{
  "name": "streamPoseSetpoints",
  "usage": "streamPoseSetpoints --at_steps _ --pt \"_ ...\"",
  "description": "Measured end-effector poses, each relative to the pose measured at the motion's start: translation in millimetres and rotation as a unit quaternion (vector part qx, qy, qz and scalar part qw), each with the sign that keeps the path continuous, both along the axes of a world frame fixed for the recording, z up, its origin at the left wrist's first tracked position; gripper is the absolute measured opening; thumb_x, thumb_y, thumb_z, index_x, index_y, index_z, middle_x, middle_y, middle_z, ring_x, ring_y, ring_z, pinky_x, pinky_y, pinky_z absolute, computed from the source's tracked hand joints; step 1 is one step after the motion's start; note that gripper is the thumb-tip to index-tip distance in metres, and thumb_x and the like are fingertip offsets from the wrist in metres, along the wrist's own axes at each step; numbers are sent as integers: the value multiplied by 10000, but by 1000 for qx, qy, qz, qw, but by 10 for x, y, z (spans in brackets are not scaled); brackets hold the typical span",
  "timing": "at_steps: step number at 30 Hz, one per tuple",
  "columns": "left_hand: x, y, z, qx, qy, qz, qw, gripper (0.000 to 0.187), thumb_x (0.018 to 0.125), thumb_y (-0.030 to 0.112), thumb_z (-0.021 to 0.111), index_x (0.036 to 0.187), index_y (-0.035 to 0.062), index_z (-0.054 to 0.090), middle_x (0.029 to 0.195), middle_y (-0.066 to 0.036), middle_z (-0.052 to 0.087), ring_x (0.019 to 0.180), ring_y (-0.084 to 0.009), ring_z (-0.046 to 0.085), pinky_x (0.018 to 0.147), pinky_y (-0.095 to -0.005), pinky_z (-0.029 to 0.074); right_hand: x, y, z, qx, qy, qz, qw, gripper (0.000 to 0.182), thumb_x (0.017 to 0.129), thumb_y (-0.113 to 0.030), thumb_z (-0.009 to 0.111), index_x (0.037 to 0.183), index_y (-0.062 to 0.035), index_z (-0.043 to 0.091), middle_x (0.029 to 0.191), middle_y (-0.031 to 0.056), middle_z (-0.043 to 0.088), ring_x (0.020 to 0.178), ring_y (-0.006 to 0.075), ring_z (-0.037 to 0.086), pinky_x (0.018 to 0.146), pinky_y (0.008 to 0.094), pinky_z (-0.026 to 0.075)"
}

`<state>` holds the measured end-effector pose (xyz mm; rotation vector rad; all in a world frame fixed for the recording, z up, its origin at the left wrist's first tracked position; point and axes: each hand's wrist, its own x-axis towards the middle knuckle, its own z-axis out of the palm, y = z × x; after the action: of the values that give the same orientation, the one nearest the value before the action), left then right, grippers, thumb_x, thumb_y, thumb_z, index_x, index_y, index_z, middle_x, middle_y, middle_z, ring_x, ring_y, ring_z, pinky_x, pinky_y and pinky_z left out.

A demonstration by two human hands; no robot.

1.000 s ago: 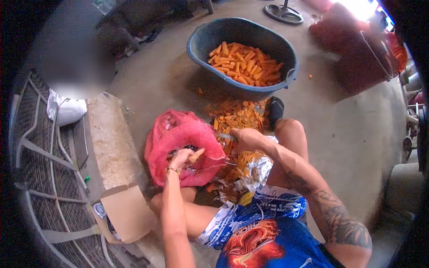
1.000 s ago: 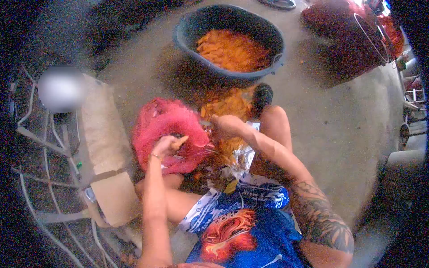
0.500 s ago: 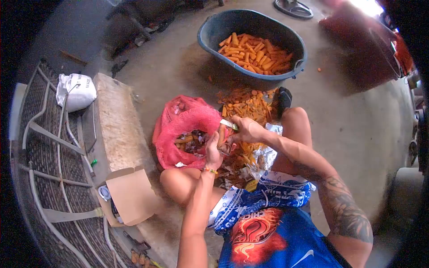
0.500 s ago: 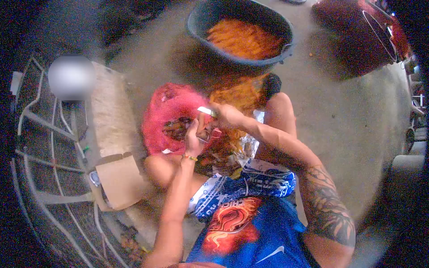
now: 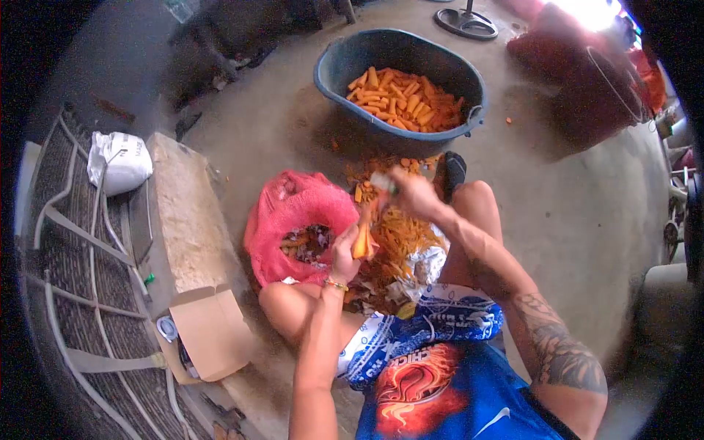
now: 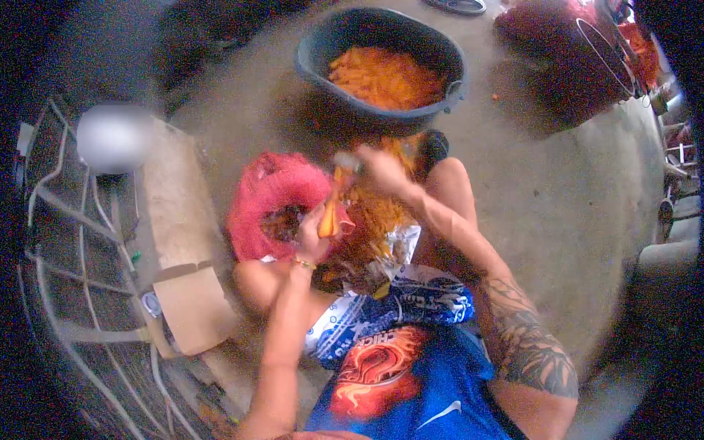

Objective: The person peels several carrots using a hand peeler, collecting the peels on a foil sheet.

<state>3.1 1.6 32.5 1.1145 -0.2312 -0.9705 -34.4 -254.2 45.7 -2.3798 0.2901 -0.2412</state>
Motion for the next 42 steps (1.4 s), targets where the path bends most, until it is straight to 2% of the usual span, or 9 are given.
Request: streamPoseSetpoints --at_steps 2,7,11,16,21,25,27,29,42 --pt "-17 -71 64 -24 31 39 998 447 1050 430 460 1207 33 593 891 -66 654 678 -164 626 582 -299 494 97 -226 44 8 -27 -126 992 430 832 -310 807 1100 -58 584 969 176 728 893 339 719 736 441 550" --pt "-37 -47 49 17 -12 41 999 454 1048 447 462 1221 49 594 816 -62 638 648 -162 608 550 -290 470 -207 266 248 -54 3 159 986 351 894 -260 747 1068 -33 544 974 181 721 916 320 728 794 396 549" --pt "-58 -16 60 -37 52 36 997 477 1052 431 462 1295 39 582 780 -88 642 647 -161 596 571 -290 461 201 -297 -241 82 5 -125 989 472 848 -293 796 1177 -39 571 1043 185 699 972 346 700 806 397 554" --pt "-19 -49 72 -21 59 60 996 419 1041 377 474 1245 30 590 957 -70 669 720 -185 629 629 -328 514 -187 269 217 100 9 168 981 515 764 -320 878 1107 -55 601 1013 163 692 988 349 680 827 405 541" --pt "54 55 -17 -82 77 8 994 489 1061 385 463 1386 26 530 899 -82 662 699 -179 647 627 -326 524 95 -98 155 70 11 -139 988 514 797 -286 856 1147 -57 558 1018 161 706 993 334 690 826 394 542" --pt "19 -53 35 -14 76 53 996 494 1060 352 471 1440 38 493 868 -92 659 661 -187 640 600 -307 519 -190 232 55 39 -33 177 983 600 781 -341 861 1222 -63 565 1057 207 688 1019 382 677 848 414 542" --pt "29 -46 -6 -20 58 29 998 488 1059 338 477 1441 35 490 874 -96 659 666 -190 643 595 -305 521 -155 344 93 298 -2 123 947 564 801 -326 843 1219 -55 579 1056 184 702 1016 365 686 832 417 547" --pt "38 5 -22 -30 45 -7 998 477 1056 303 484 1447 29 477 899 -104 657 683 -198 649 599 -324 531 -26 51 86 35 15 16 999 538 825 -314 821 1206 -43 555 938 144 734 909 363 709 749 438 551" --pt "56 35 -14 -98 96 14 990 368 1045 322 512 1240 19 589 895 -77 667 651 -203 658 586 -344 544 75 -4 93 164 -97 -46 981 444 833 -328 810 1080 -61 554 929 204 703 860 415 699 716 492 543"
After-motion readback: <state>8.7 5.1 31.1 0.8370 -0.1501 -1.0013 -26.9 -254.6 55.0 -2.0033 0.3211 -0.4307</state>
